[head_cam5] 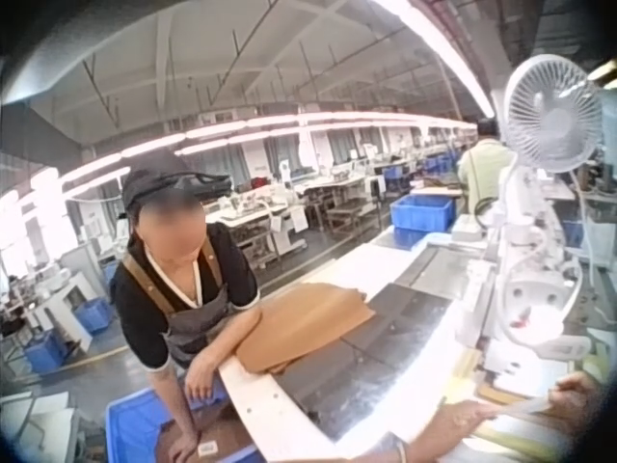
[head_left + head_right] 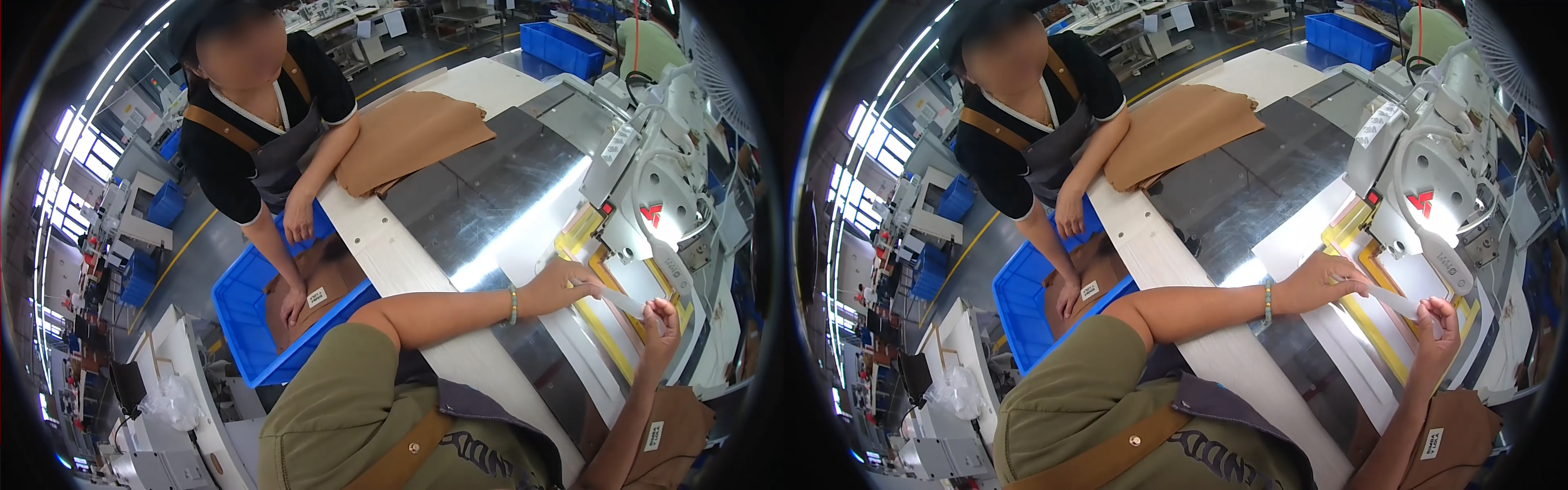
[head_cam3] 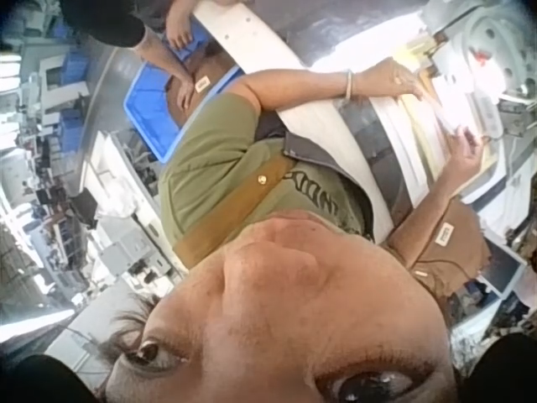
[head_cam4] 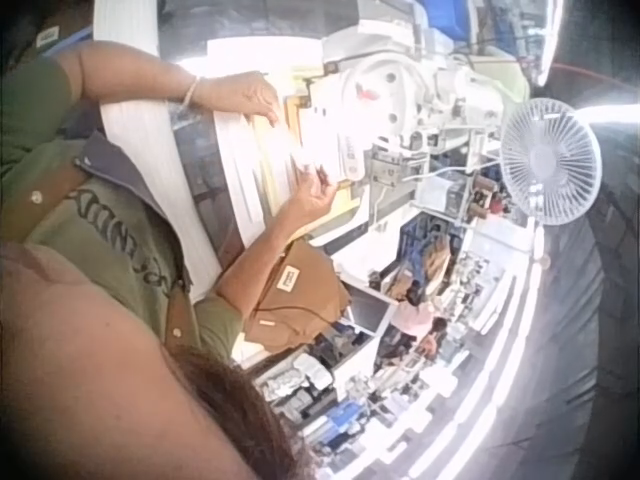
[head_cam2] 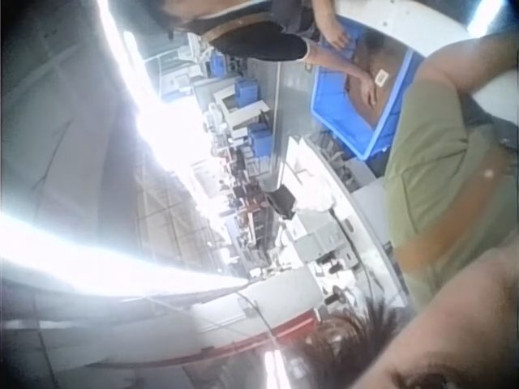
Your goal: The recorder is using an industrial sewing machine to sew labels onto brown leather or fabric pieces.
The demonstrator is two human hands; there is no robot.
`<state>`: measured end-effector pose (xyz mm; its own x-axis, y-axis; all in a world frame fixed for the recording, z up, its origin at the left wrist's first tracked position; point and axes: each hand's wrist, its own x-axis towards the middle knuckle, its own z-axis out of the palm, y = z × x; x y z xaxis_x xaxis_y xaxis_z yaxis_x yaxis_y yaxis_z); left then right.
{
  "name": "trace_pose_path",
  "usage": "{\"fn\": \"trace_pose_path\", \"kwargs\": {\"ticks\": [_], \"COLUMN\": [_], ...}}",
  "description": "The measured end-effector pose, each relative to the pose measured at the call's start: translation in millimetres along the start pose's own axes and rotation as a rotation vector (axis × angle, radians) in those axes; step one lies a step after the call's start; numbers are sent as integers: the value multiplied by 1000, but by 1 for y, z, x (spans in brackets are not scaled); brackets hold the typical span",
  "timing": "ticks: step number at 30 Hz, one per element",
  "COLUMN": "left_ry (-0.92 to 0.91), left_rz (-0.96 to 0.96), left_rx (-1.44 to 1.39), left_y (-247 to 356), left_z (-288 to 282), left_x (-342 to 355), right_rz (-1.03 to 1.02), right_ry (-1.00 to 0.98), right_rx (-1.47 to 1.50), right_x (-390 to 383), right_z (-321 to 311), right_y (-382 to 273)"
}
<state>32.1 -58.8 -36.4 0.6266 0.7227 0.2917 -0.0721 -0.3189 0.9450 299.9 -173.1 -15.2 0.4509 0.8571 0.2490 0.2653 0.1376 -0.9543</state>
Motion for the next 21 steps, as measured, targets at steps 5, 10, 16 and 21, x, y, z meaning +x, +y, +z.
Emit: {"fn": "trace_pose_path", "kwargs": {"ticks": [5,10,16,21], "left_ry": [107,119,92,-52], "left_rz": [-26,-43,250,410], "left_rx": [-73,-23,111,231], "left_y": [-6,-1,-4,-8], "left_z": [0,-1,9,13], "left_x": [4,2,-4,-12], "right_rz": [-4,-3,-696,-743], "right_ry": [-15,-66,-181,-347], "right_rx": [-114,-213,-673,-671], "right_x": [7,7,-14,-30], "right_z": [-6,-6,25,52], "right_y": [9,4,-26,-40]}}
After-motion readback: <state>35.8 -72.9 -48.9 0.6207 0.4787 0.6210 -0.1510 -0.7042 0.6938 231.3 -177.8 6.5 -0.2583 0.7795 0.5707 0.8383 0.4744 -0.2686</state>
